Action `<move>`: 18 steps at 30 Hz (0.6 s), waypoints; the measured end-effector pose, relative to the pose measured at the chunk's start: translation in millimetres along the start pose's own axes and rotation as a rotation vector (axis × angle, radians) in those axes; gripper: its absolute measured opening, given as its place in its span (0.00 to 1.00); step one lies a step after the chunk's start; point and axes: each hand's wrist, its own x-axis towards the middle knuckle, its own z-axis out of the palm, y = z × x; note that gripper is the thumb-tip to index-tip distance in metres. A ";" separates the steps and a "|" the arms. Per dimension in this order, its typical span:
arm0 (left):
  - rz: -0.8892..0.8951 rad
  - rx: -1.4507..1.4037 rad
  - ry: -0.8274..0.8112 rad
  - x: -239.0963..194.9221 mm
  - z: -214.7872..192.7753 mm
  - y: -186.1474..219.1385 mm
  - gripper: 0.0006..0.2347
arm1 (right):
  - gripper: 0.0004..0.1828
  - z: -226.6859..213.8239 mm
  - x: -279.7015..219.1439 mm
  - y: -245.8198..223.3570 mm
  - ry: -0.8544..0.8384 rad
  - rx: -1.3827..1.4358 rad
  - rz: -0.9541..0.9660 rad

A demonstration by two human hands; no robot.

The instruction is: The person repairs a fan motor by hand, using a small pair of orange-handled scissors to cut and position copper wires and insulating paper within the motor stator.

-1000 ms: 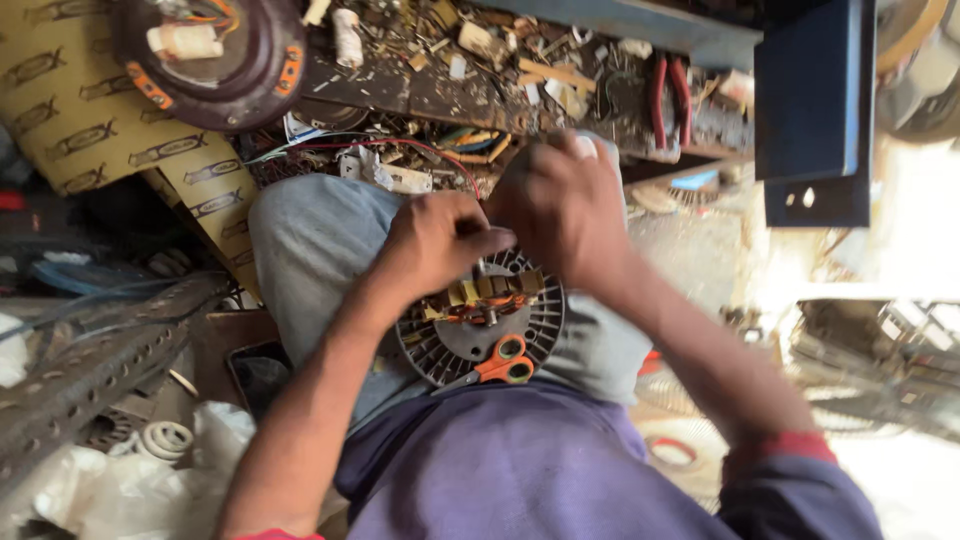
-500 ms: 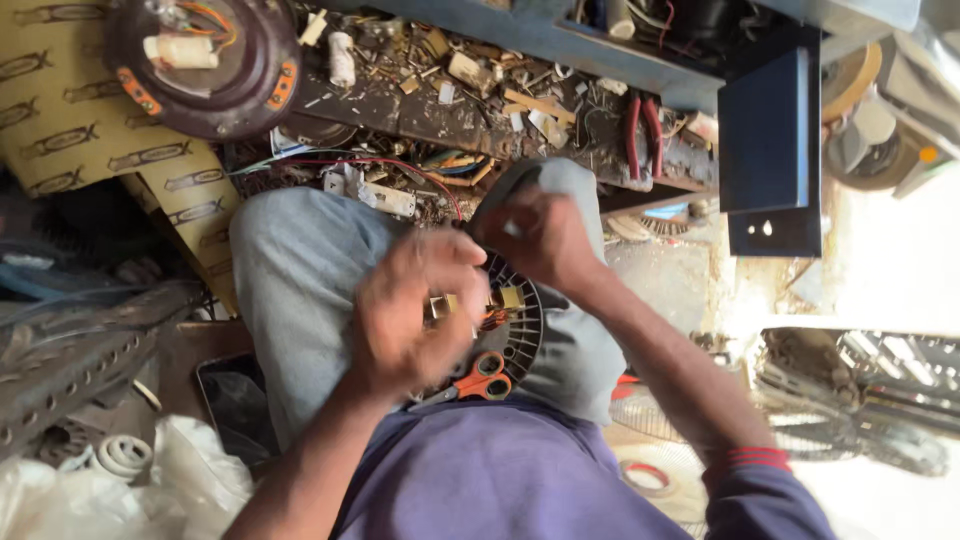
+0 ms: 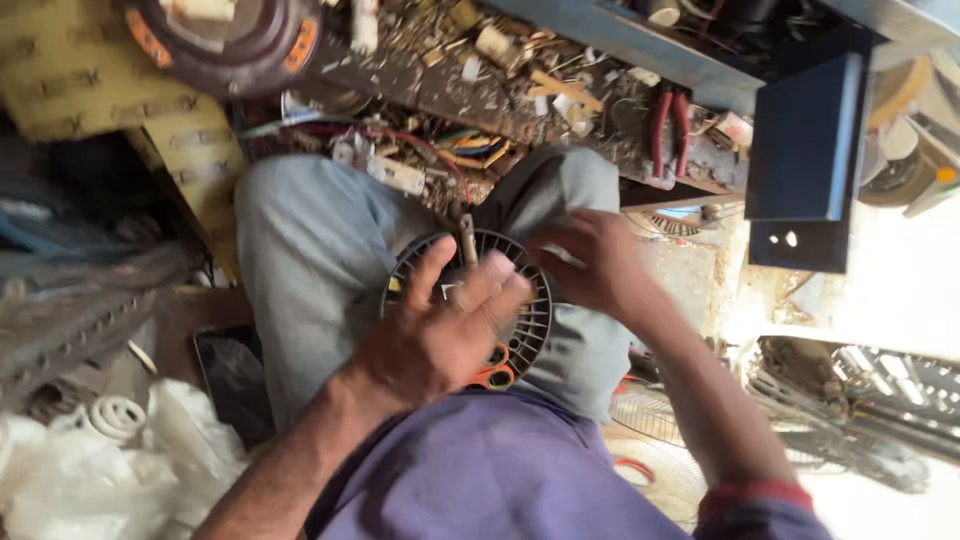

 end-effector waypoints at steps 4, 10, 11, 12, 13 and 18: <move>-0.503 -0.816 0.274 5.0 19.5 -17.5 0.02 | 0.04 25.8 45.3 -1.6 0.135 0.296 0.171; -0.548 -0.774 -0.458 0.9 65.7 -84.6 0.08 | 0.07 13.1 5.9 -50.7 -0.069 -0.394 -0.234; -0.668 -0.871 -0.361 -6.3 53.0 -81.7 0.05 | 0.05 16.5 -12.0 -64.2 -0.262 -0.388 -0.200; -0.788 -0.965 -0.261 -11.1 39.5 -75.8 0.03 | 0.05 9.4 -17.2 -59.9 -0.266 -0.386 -0.193; -0.816 -0.982 -0.269 -13.9 32.1 -52.2 0.03 | 0.06 -4.5 -30.4 -55.5 -0.236 -0.174 -0.274; -0.027 0.002 0.051 8.9 -6.0 0.4 0.08 | 0.05 0.1 -0.5 -9.3 -0.004 0.004 0.073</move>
